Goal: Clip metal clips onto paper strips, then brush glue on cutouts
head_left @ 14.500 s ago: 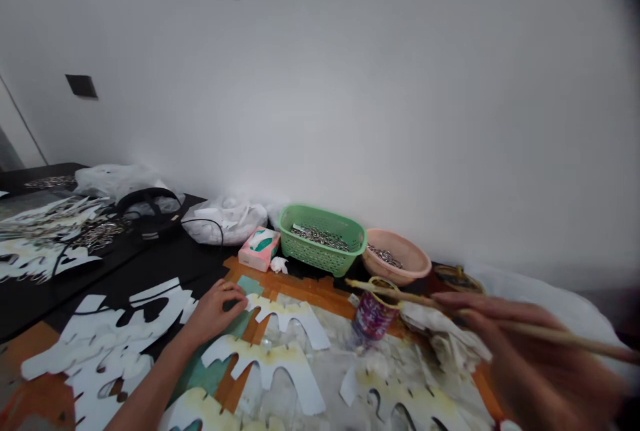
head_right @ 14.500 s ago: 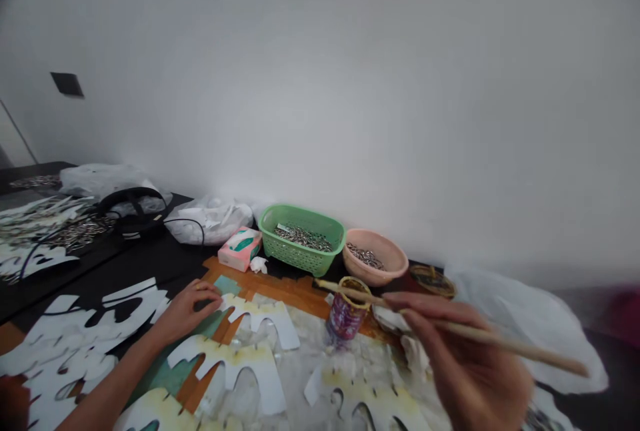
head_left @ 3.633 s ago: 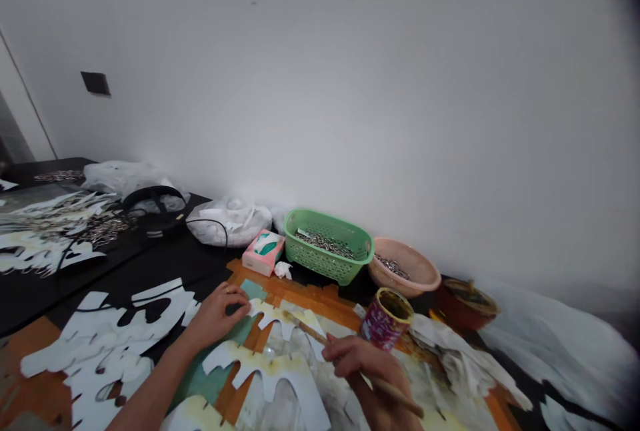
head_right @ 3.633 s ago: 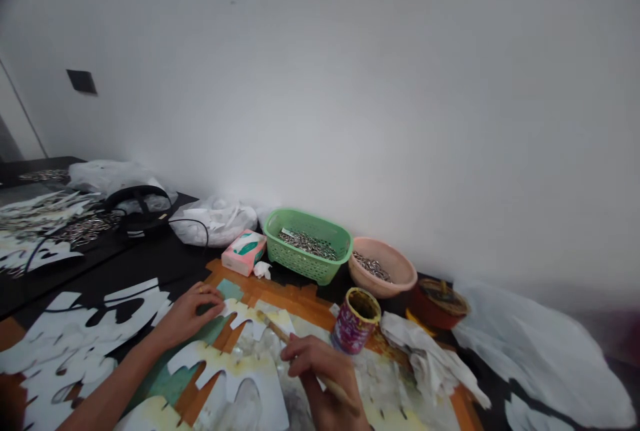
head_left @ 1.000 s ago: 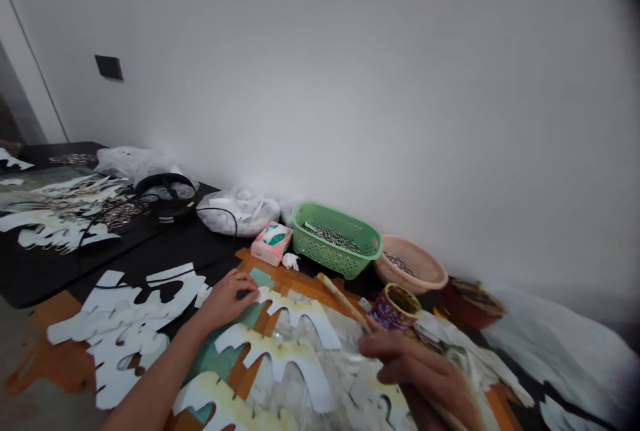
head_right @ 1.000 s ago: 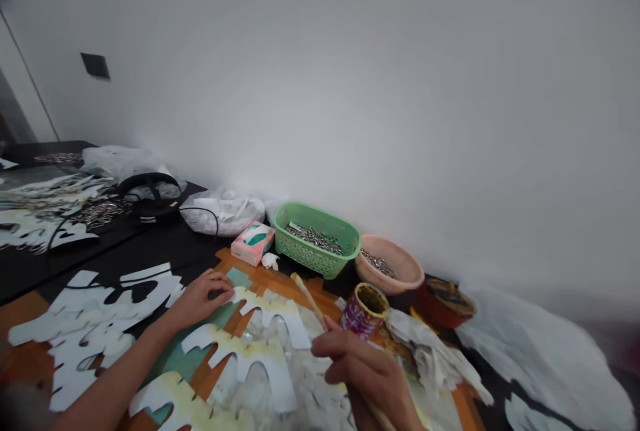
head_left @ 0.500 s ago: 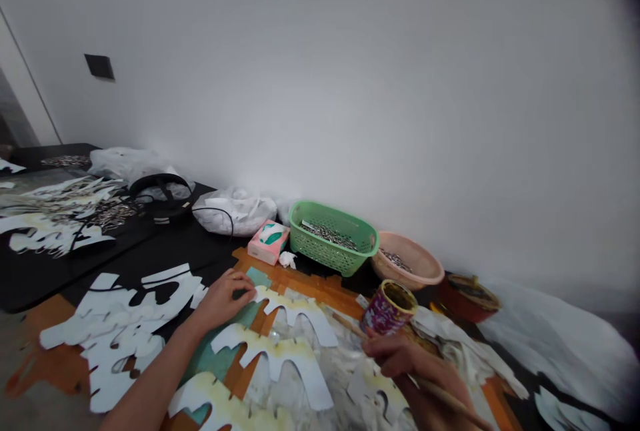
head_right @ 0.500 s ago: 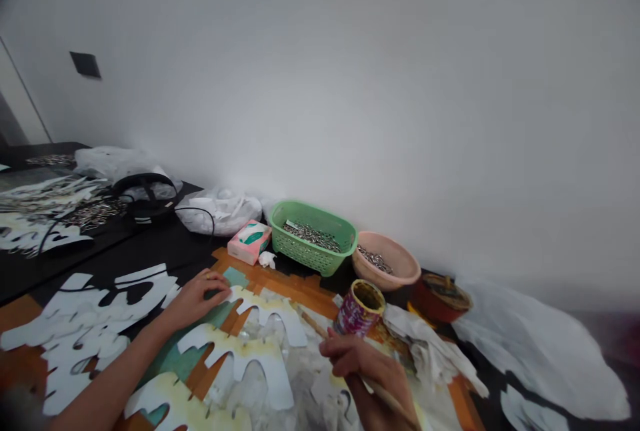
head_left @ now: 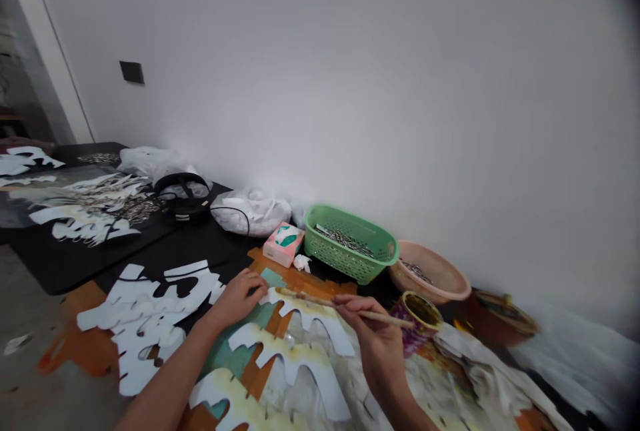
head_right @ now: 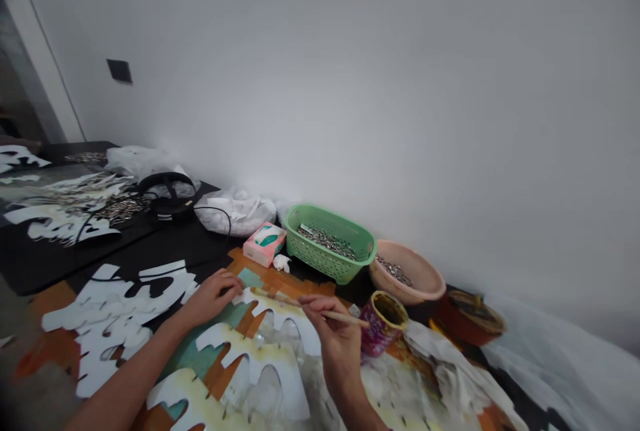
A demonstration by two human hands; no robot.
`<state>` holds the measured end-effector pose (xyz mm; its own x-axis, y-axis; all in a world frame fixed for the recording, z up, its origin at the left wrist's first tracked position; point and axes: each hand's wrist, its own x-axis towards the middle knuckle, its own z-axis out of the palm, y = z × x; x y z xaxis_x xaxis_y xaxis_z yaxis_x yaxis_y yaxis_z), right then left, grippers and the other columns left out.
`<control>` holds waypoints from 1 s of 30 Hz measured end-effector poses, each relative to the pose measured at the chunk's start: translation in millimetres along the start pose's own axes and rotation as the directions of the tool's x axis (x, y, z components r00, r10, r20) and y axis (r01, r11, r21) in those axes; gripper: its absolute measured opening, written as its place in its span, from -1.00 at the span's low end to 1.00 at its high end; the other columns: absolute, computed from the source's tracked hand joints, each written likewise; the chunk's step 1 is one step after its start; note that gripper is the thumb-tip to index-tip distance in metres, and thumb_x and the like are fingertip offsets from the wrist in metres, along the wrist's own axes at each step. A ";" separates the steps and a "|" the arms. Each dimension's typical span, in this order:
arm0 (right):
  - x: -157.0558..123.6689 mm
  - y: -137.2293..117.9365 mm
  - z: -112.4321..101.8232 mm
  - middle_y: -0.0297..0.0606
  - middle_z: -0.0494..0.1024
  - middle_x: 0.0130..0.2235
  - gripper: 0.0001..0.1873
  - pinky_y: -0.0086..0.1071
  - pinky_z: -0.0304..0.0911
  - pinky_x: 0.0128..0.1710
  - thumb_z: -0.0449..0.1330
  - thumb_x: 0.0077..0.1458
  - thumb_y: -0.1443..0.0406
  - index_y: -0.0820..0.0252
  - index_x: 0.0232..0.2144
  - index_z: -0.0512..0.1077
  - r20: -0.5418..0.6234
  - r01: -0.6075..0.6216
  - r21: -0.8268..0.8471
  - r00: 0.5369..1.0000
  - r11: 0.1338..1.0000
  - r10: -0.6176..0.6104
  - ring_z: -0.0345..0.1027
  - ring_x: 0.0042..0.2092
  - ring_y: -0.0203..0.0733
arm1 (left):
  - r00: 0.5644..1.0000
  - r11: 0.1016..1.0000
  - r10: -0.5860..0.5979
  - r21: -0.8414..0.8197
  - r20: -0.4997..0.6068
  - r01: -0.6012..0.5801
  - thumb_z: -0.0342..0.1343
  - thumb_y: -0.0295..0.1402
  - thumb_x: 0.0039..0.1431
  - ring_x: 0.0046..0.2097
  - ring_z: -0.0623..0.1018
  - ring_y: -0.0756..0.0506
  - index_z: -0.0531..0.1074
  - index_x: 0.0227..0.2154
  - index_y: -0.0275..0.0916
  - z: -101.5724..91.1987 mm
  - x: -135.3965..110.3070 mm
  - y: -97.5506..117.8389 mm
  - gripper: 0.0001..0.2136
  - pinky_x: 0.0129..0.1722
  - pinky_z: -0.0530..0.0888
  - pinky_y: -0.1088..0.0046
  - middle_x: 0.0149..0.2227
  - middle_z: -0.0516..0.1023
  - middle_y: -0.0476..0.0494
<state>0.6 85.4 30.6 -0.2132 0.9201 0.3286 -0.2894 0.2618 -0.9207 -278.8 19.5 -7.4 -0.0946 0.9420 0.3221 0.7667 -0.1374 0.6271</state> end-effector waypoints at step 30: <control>-10.2 -10.1 5.9 -0.21 0.71 -0.29 -0.54 -0.08 0.45 0.08 0.22 0.28 0.18 0.06 -0.67 0.51 0.500 0.245 -0.128 0.853 0.961 -0.151 0.62 -0.21 -0.09 | 1.000 1.000 -0.005 -0.008 -0.018 0.005 0.00 -0.38 0.25 -0.17 0.50 -0.15 0.51 -0.47 -0.16 2.1 -0.4 0.5 -0.76 -0.08 0.37 0.31 -0.26 0.65 -0.07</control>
<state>0.1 71.6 37.7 -0.6050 0.5993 0.5242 -0.2109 0.5143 -0.8313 -277.1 19.7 -8.6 -0.1096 0.9370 0.3316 0.7614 -0.1353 0.6340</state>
